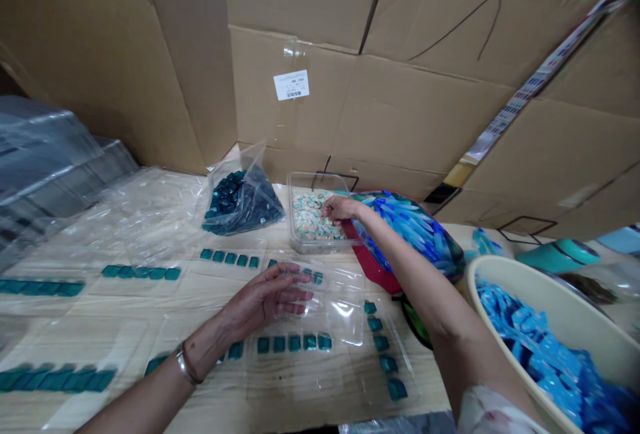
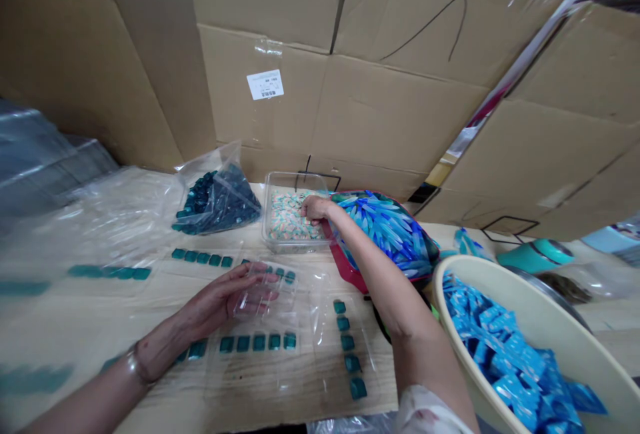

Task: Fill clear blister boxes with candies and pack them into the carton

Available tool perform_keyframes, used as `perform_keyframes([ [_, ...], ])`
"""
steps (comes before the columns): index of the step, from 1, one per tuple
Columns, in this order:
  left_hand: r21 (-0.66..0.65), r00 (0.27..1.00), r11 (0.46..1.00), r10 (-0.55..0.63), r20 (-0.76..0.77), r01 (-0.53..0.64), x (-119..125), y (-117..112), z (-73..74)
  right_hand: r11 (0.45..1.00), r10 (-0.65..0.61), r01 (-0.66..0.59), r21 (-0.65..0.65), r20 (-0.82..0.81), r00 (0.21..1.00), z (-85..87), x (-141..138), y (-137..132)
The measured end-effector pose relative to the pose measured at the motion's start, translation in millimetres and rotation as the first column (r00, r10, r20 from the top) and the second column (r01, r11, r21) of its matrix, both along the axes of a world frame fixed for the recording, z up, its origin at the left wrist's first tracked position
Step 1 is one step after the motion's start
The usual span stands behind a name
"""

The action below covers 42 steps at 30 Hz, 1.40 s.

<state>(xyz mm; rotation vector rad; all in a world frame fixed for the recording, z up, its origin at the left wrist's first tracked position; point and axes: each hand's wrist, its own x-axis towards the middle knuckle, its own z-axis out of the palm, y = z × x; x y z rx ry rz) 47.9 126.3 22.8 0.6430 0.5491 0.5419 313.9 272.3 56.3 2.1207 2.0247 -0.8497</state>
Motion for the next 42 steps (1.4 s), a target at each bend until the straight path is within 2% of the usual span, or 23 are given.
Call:
perform_keyframes([
  [9,0.006,1.000,1.000,0.000,-0.009,0.000,0,1,0.5,0.996,0.087,-0.083,-0.032,0.125,0.988,0.8,-3,-1],
  [19,0.001,1.000,1.000,0.017,-0.010,-0.017,0,1,2.1,0.995,0.092,-0.095,0.015,0.154,0.984,3.9,-5,-5],
  [24,-0.001,1.000,1.000,0.015,-0.013,-0.015,-1,1,1.1,0.993,0.053,-0.059,0.102,0.058,0.997,7.9,-1,-8],
  [27,0.004,1.000,1.000,0.012,-0.013,-0.012,0,2,1.0,0.986,-0.009,0.031,0.162,-0.133,0.991,10.6,-5,-10],
  [30,0.003,1.000,1.000,0.016,-0.023,-0.016,0,2,1.5,0.985,-0.101,0.154,0.080,-0.456,0.884,7.5,-16,-8],
  [32,0.007,0.999,1.000,0.020,-0.025,-0.020,0,2,2.0,0.985,-0.154,0.172,-0.021,-0.562,0.813,1.5,-26,-5],
  [35,0.005,0.999,1.000,0.025,-0.041,-0.025,1,2,2.1,0.988,-0.152,0.132,-0.076,-0.560,0.815,-9.5,-40,1],
  [42,0.007,0.998,1.000,0.015,-0.061,-0.015,2,2,0.8,0.998,-0.059,0.070,0.011,-0.400,0.915,-22.6,-60,5],
])
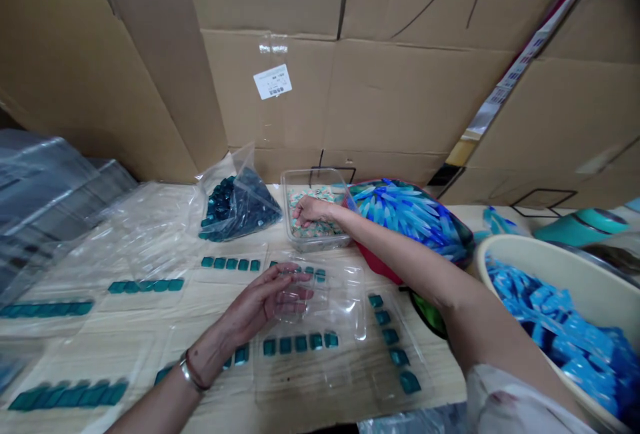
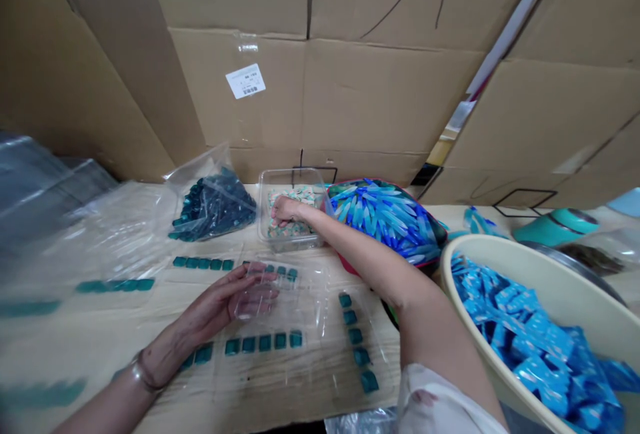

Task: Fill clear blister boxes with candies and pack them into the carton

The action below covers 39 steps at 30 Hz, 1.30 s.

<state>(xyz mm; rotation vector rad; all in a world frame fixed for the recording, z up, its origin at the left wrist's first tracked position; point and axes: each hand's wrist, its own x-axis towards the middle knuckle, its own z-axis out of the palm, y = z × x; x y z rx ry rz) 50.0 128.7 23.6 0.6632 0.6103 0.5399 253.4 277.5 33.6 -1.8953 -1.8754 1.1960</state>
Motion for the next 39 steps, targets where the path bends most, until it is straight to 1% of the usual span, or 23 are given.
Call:
perform_keyframes([
  [6,-0.010,1.000,1.000,0.002,-0.004,-0.002,0,1,-1.0,0.989,0.073,-0.087,0.123,0.112,0.991,3.2,-4,-8],
  [8,-0.010,1.000,1.000,0.000,0.004,0.000,-1,1,-2.2,0.980,0.109,-0.126,0.154,0.113,0.988,6.0,-2,-11],
  [9,-0.009,1.000,1.000,-0.001,0.007,0.001,-1,1,-2.9,0.980,0.111,-0.124,0.154,0.087,0.990,7.4,0,-11],
  [10,-0.009,1.000,1.000,-0.001,0.011,0.001,-1,1,-3.4,0.985,0.092,-0.096,0.147,0.036,0.995,8.5,2,-11],
  [12,-0.001,1.000,1.000,0.001,0.017,-0.001,-1,1,-3.8,0.994,-0.022,0.035,0.104,-0.126,0.992,10.1,9,-8],
  [14,0.008,1.000,1.000,0.002,0.016,-0.002,-1,1,-3.4,0.982,-0.167,0.185,0.039,-0.280,0.945,10.6,16,-2],
  [16,0.010,1.000,1.000,0.001,0.009,-0.001,-1,1,-2.5,0.966,-0.251,0.258,-0.029,-0.352,0.902,10.1,21,3],
  [18,0.006,1.000,1.000,0.002,0.002,-0.002,0,1,-1.6,0.963,-0.268,0.257,-0.077,-0.343,0.900,8.7,22,6],
  [21,0.008,1.000,1.000,0.006,0.011,-0.006,0,1,-1.0,0.973,-0.228,0.210,-0.096,-0.271,0.935,5.9,15,5],
  [25,0.012,1.000,1.000,-0.002,0.021,0.002,-1,0,-1.3,0.977,-0.207,0.194,-0.084,-0.207,0.956,3.6,1,0],
  [29,0.009,0.999,1.000,-0.002,0.032,0.002,-1,1,-1.4,0.979,-0.203,0.196,-0.057,-0.156,0.967,3.9,-5,-2],
  [34,0.006,1.000,1.000,0.000,0.027,0.000,-2,0,-0.3,0.983,-0.173,0.161,-0.083,-0.171,0.970,1.8,0,0],
  [39,0.014,1.000,1.000,-0.002,0.016,0.002,-1,0,1.7,0.979,-0.193,0.171,-0.107,-0.242,0.951,-3.0,9,4],
])
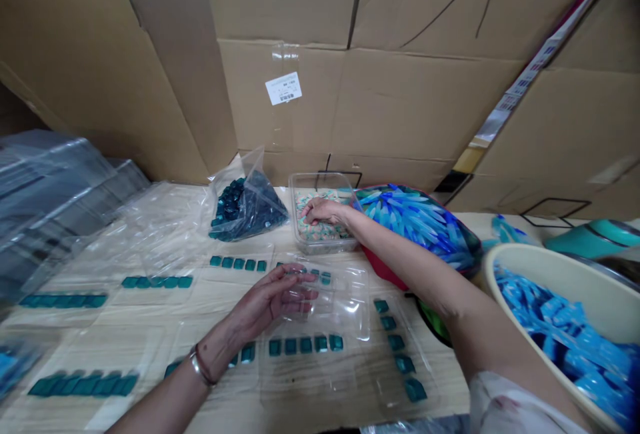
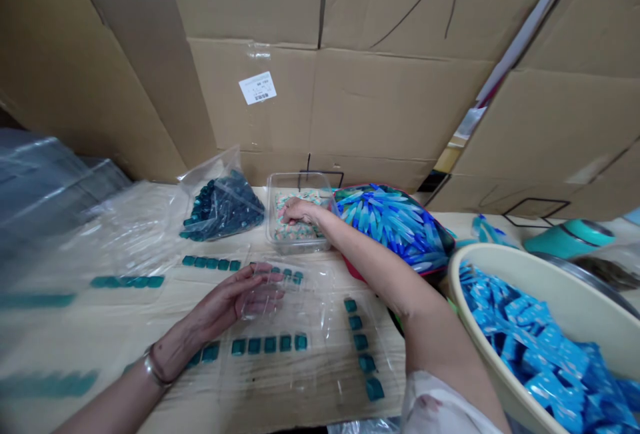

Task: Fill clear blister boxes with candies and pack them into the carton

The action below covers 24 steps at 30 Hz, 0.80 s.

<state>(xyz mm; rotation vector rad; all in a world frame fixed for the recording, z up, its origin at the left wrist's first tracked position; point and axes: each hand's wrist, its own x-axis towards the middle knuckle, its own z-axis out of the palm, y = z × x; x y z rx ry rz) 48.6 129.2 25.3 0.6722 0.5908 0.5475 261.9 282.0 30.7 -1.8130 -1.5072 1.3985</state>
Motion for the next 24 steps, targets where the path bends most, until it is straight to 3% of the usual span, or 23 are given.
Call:
perform_keyframes([
  [8,-0.019,1.000,1.000,0.017,-0.014,-0.018,1,-1,3.1,0.996,-0.086,0.080,-0.042,-0.170,0.982,2.4,8,4],
  [18,0.007,0.999,1.000,0.027,0.022,-0.027,-1,0,-3.7,0.992,-0.104,0.075,-0.098,-0.325,0.940,12.7,18,4],
  [24,0.016,0.995,0.997,0.069,0.073,-0.070,-2,1,-4.9,0.999,-0.039,0.016,-0.047,-0.548,0.835,32.3,31,-13],
])
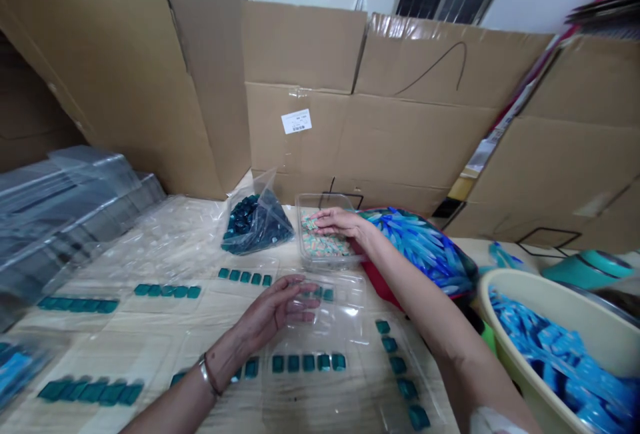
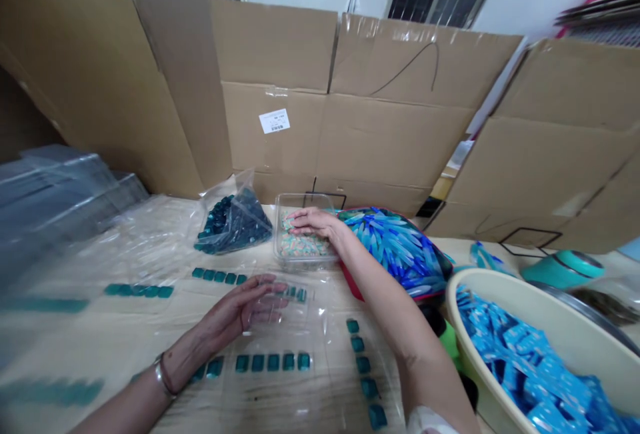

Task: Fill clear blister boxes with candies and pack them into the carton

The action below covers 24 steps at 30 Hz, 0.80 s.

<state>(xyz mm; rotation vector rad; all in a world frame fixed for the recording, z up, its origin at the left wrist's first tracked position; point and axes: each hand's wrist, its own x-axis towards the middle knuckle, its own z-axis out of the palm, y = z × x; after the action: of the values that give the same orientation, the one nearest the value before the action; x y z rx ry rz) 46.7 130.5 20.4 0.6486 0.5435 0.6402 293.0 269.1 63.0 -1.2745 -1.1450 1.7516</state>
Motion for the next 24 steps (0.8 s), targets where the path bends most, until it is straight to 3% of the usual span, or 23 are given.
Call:
perform_keyframes([
  [5,0.028,0.999,0.999,0.033,0.035,-0.034,-1,-3,4.2,0.987,0.034,-0.021,0.159,-0.082,0.996,19.6,-4,-56],
  [8,0.062,0.997,0.997,0.036,0.068,-0.040,-1,-6,6.9,0.963,0.008,-0.012,0.268,0.017,1.000,28.6,-13,-96],
  [11,0.090,0.997,0.995,0.029,0.065,-0.035,1,-7,8.5,0.919,-0.116,0.027,0.394,0.202,0.972,30.7,-15,-112],
  [13,0.102,0.999,0.994,0.020,0.048,-0.025,4,-9,9.0,0.868,-0.242,0.026,0.496,0.376,0.895,26.5,-12,-104],
  [15,0.111,1.000,0.994,0.005,0.028,-0.008,7,-10,8.2,0.826,-0.334,-0.079,0.557,0.599,0.728,19.2,-9,-86],
  [17,0.120,1.000,0.993,-0.012,0.014,0.011,10,-11,5.4,0.821,-0.349,-0.215,0.529,0.762,0.545,9.9,-8,-64],
  [18,0.121,1.000,0.992,-0.020,0.009,0.019,11,-11,3.5,0.827,-0.330,-0.262,0.497,0.807,0.489,4.8,-10,-53],
  [20,0.118,0.999,0.993,-0.033,0.009,0.031,11,-10,-0.7,0.844,-0.272,-0.303,0.443,0.840,0.469,-5.7,-15,-37],
  [24,0.102,0.998,0.994,-0.047,0.029,0.044,9,-9,-4.5,0.865,-0.204,-0.298,0.405,0.824,0.529,-20.1,-19,-22],
])
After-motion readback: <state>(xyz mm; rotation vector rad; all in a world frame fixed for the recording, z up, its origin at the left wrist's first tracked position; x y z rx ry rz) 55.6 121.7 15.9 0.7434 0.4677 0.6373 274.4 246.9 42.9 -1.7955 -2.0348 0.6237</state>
